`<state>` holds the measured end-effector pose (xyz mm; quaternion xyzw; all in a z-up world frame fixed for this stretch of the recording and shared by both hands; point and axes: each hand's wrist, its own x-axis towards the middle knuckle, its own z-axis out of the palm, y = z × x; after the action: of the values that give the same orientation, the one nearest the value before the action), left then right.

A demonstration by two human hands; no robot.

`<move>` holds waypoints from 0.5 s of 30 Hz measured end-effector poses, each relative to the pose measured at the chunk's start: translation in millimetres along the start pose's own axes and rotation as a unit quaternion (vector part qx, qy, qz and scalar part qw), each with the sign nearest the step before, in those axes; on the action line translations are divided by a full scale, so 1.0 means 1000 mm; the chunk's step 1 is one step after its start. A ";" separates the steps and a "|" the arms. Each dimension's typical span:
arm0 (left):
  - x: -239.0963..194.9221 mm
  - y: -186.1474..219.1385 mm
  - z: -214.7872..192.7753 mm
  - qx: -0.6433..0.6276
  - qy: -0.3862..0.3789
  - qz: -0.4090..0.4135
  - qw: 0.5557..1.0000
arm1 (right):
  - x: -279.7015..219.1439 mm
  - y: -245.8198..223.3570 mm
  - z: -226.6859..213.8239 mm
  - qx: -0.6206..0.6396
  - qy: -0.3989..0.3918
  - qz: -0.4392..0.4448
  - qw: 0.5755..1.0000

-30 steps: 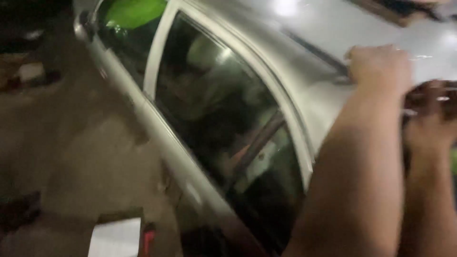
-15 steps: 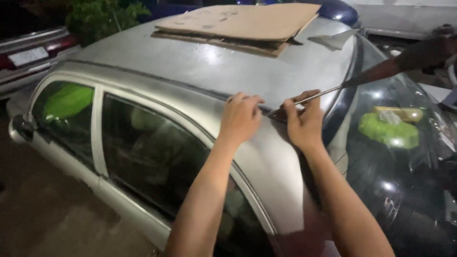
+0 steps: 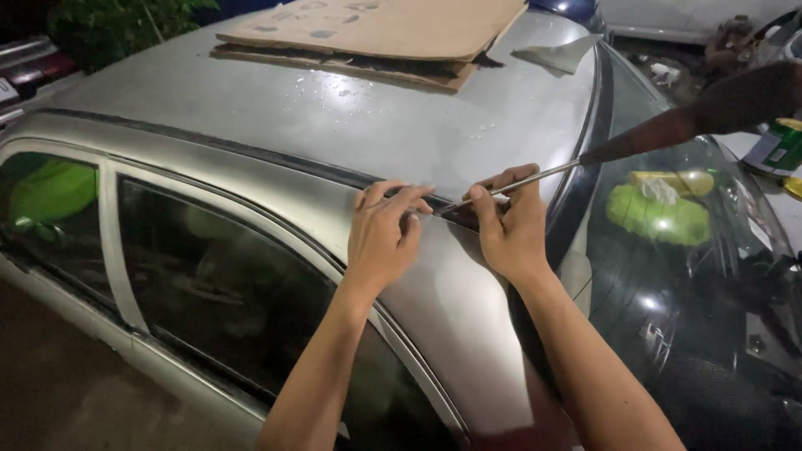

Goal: Using a tool to tuck or adjust the rubber seal around a car's rear window.

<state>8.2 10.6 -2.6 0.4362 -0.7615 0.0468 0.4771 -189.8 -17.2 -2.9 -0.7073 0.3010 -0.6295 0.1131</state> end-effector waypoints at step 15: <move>-0.003 -0.006 0.001 0.009 -0.023 0.028 0.999 | -0.005 0.004 -0.004 -0.015 0.009 -0.016 1.000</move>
<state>12.1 8.3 -7.6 0.4202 -0.7834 0.0572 0.4543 -195.0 -16.9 -8.1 -0.7077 0.2999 -0.6333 0.0901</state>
